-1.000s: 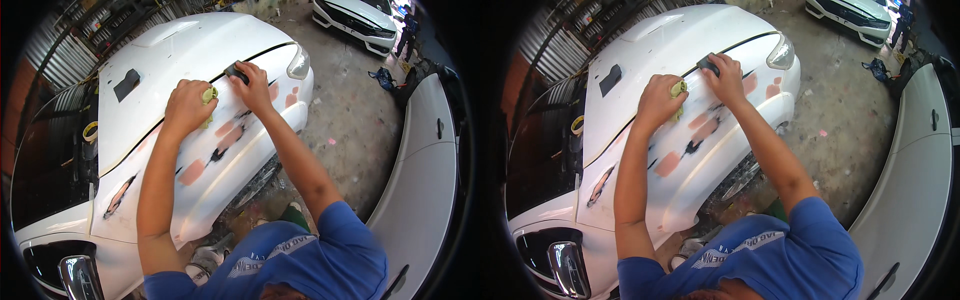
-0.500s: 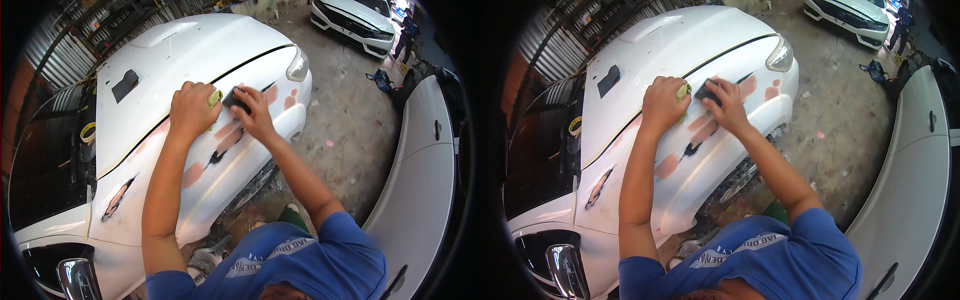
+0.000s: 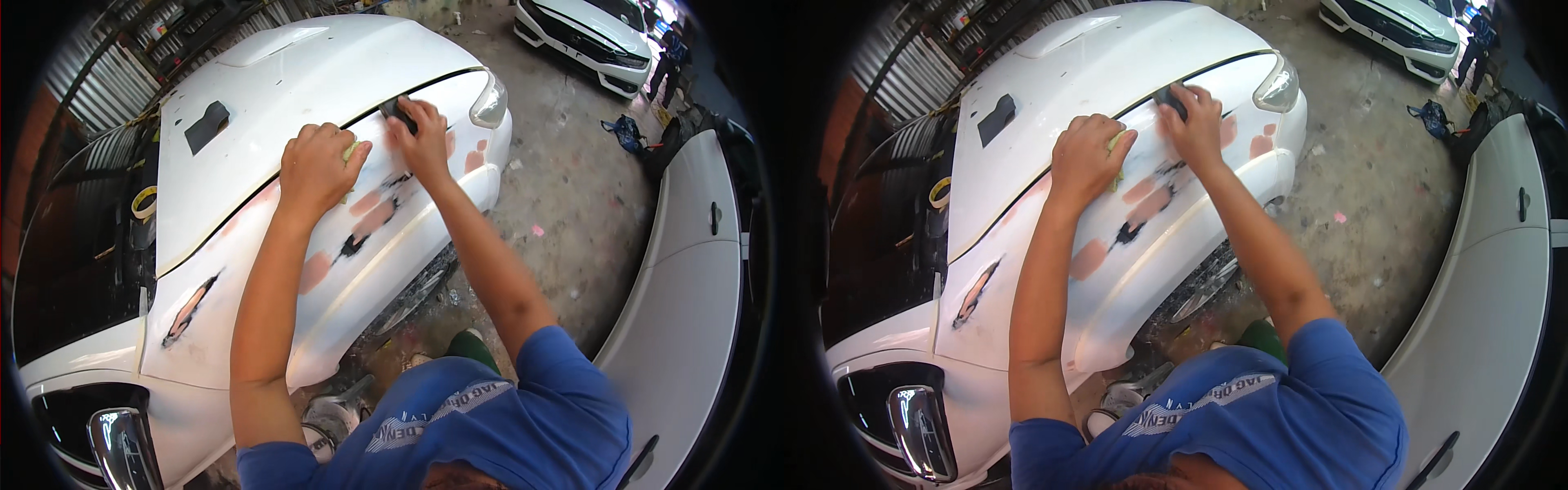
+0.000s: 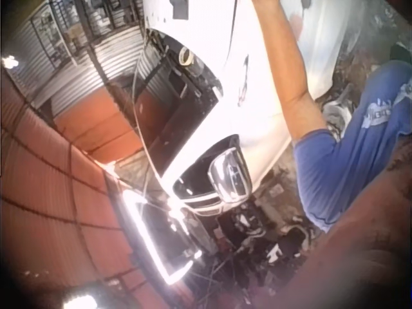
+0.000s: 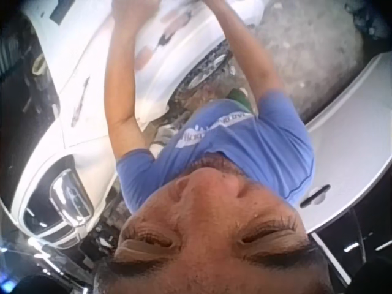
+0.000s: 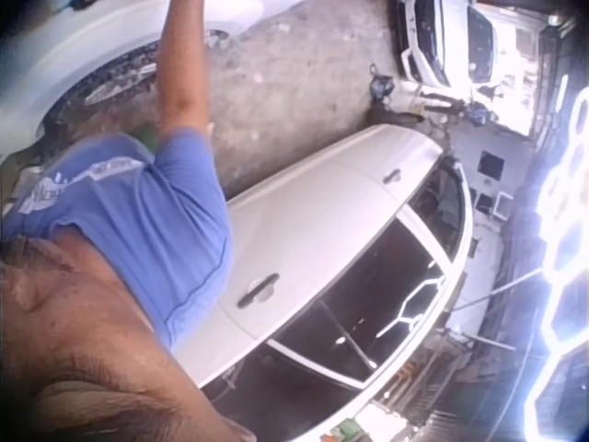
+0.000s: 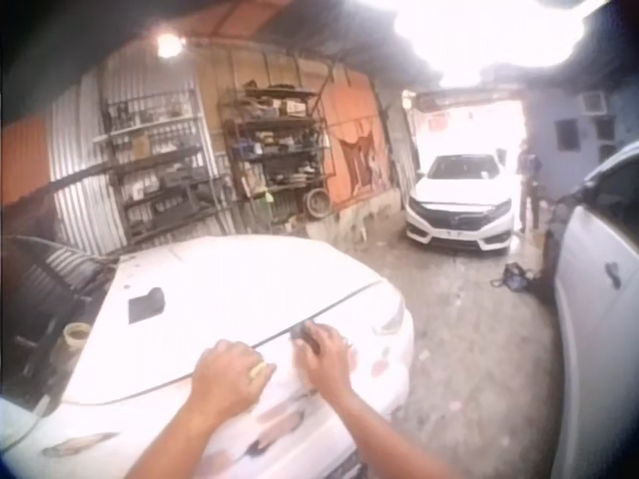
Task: The person sands the fender and hood of a white vehicle using a sanding block, frequently dipping the block into a bucket of water and wiping the surface with a cloth.
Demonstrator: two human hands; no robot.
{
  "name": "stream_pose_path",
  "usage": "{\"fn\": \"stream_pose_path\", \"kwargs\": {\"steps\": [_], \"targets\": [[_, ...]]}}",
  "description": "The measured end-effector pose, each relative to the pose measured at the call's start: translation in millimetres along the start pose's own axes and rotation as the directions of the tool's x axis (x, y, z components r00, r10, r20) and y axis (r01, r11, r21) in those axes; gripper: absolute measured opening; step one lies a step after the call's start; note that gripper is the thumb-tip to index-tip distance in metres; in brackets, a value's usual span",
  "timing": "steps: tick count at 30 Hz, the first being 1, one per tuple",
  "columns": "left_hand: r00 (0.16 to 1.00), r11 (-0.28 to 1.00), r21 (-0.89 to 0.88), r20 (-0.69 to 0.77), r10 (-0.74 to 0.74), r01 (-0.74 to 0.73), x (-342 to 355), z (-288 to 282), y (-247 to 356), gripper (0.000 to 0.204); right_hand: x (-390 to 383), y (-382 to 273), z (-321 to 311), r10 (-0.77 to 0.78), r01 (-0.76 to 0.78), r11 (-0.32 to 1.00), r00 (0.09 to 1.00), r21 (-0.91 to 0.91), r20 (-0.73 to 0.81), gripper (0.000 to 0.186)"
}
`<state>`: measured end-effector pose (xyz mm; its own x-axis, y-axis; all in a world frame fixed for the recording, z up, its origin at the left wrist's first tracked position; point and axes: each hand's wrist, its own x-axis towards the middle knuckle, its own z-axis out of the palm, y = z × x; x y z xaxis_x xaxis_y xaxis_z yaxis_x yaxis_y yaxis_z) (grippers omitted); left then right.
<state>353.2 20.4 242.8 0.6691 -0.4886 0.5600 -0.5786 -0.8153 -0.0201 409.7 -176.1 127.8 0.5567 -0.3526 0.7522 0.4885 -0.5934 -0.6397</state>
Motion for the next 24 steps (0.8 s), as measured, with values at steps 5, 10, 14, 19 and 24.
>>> {"fn": "stream_pose_path", "kwargs": {"steps": [5,10,14,19,24], "targets": [[0.994,0.998,0.044,-0.098,0.047,-0.043,-7.7,4.4,-8.7,0.016,-52.8,-18.2,-2.6,-0.042,0.034,0.993,0.997,0.112,0.067,0.042],[0.998,0.993,0.115,-0.045,0.047,-0.041,-8.0,-0.3,4.3,0.025,9.8,-14.1,-2.4,0.022,-0.022,1.000,1.000,0.015,-0.003,0.041],[0.997,0.974,0.213,-0.011,-0.075,0.076,-21.1,-14.1,13.0,0.035,-55.0,-12.6,-9.0,-0.035,0.027,0.994,0.997,0.105,0.072,0.046],[0.998,0.967,0.252,-0.055,-0.007,0.021,-6.3,8.8,11.7,0.021,6.3,1.6,-9.1,0.024,-0.028,0.992,0.999,0.123,0.041,0.041],[0.996,0.978,0.195,0.058,0.062,-0.072,37.8,25.2,22.2,0.013,-55.1,-7.0,-11.1,-0.033,0.031,0.994,0.999,0.106,0.018,0.040]]}}
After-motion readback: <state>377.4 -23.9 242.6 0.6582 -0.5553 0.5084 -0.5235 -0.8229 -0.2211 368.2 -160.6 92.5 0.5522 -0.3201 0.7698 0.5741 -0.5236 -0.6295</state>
